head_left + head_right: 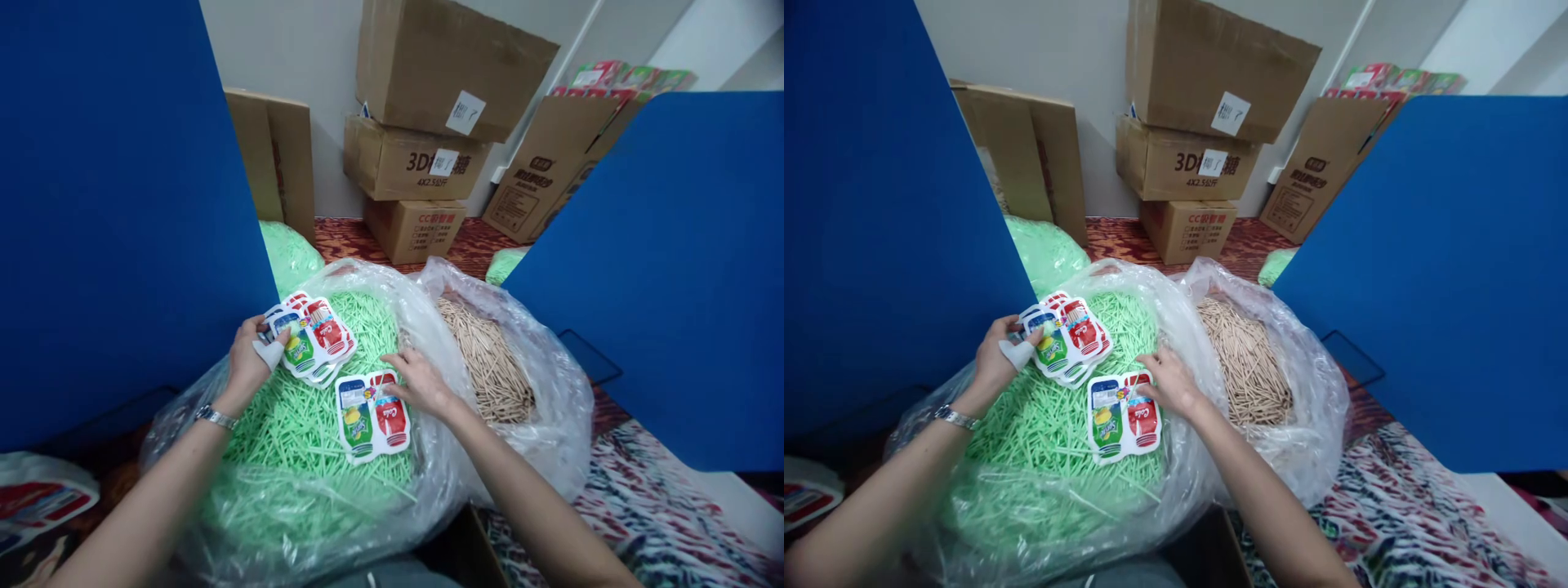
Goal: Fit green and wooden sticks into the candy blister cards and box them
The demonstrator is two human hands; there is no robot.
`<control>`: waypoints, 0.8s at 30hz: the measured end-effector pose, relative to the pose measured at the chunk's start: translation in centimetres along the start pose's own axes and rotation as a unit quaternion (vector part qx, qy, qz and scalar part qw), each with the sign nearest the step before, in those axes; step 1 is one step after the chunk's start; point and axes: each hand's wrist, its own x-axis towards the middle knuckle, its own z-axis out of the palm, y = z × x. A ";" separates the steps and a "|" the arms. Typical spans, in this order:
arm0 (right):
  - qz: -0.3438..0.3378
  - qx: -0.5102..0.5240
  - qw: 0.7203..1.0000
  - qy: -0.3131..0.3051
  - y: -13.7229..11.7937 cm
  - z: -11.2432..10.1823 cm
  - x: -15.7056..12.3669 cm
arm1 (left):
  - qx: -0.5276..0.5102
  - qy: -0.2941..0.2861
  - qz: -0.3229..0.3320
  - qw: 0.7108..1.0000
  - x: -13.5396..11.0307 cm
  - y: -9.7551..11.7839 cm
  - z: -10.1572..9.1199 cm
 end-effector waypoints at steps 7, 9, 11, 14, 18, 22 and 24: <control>-0.103 -0.098 0.987 -0.075 -1.3 1.5 0.8 | -0.088 -0.019 0.282 0.955 -6.7 2.3 -1.1; -0.072 -0.064 0.994 -0.056 -1.0 1.1 1.2 | -0.112 -0.099 0.354 0.923 -9.0 2.9 -1.1; 0.009 -0.024 0.999 0.040 -0.5 0.3 1.5 | -0.092 -0.201 0.411 0.884 -11.0 3.0 -1.2; 0.092 0.000 0.983 0.158 0.1 -0.8 1.4 | -0.043 -0.286 0.457 0.841 -13.2 2.6 -1.5; -0.009 -0.025 1.000 -0.014 0.2 -0.2 0.8 | 0.005 -0.306 0.479 0.823 -14.3 1.9 -1.9; -0.002 -0.040 0.999 -0.029 -0.2 0.8 0.7 | 0.032 -0.274 0.486 0.830 -14.3 2.1 -1.8; 0.001 -0.036 0.999 -0.012 -0.3 1.0 1.0 | 0.017 -0.243 0.501 0.831 -14.4 2.5 -1.4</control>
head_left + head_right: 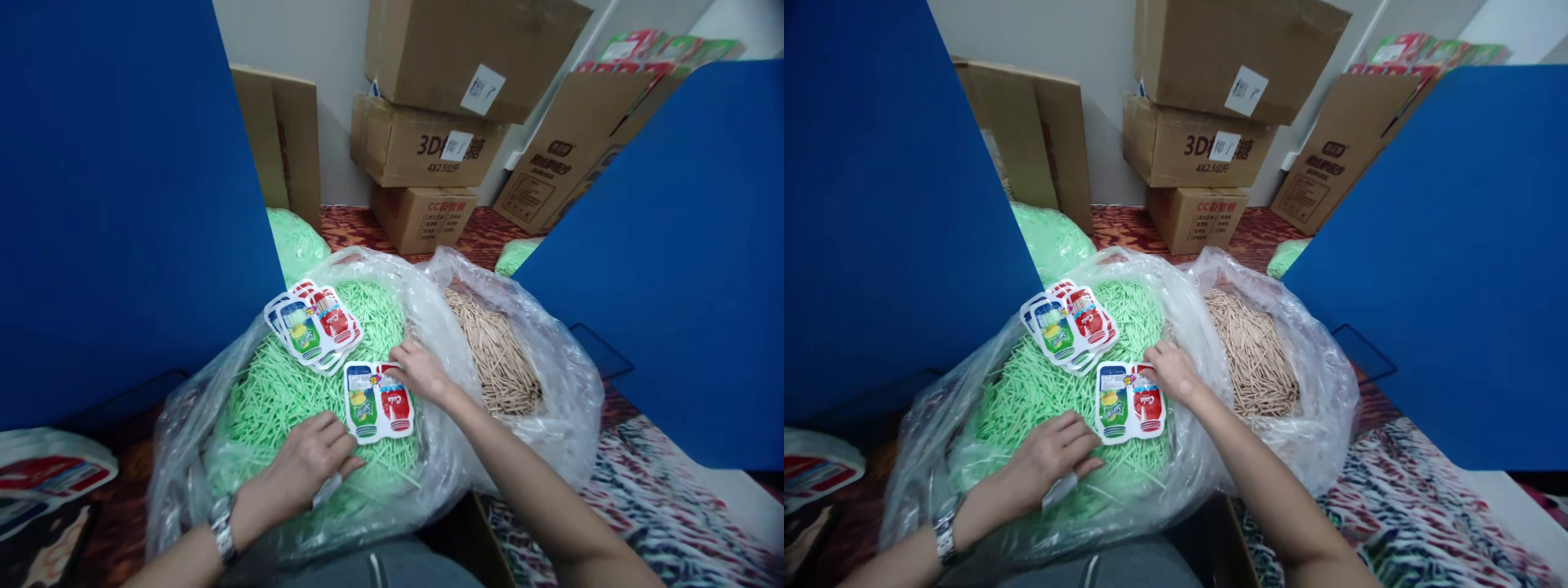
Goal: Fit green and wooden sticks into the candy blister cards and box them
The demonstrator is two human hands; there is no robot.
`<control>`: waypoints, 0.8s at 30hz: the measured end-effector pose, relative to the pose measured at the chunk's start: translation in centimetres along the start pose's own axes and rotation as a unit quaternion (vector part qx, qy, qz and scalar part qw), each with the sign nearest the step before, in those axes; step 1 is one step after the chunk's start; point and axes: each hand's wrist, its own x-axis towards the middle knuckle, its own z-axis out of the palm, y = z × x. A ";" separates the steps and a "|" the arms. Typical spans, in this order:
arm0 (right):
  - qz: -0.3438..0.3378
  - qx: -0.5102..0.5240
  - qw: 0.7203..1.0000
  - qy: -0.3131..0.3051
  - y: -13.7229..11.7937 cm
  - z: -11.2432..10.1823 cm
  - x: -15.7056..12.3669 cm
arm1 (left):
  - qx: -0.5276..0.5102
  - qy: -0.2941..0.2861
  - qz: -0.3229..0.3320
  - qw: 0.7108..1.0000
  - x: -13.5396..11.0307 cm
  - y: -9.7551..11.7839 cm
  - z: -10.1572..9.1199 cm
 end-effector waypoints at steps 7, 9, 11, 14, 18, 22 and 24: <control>-0.005 -0.025 0.999 0.029 0.2 0.7 0.4 | 0.025 -0.064 -0.052 0.996 1.5 0.4 1.4; 0.006 -0.026 0.999 0.042 0.3 0.9 0.3 | 0.027 -0.067 -0.059 0.996 1.6 0.3 1.6; 0.016 -0.026 0.998 0.054 0.3 0.7 0.0 | 0.014 -0.066 -0.065 0.996 1.6 0.2 1.7; 0.017 0.033 0.993 0.116 0.1 -0.6 -0.8 | -0.047 -0.021 -0.096 0.994 1.4 0.2 1.7; 0.034 0.315 0.933 0.172 -1.2 -3.6 -2.3 | -0.155 0.155 -0.253 0.942 1.7 0.4 2.0; 0.030 0.512 0.854 0.089 -4.0 -5.4 -3.5 | -0.276 0.206 -0.322 0.882 2.8 0.5 2.2; 0.021 0.579 0.814 0.046 -5.6 -5.6 -3.8 | -0.324 0.202 -0.315 0.869 3.5 0.5 2.0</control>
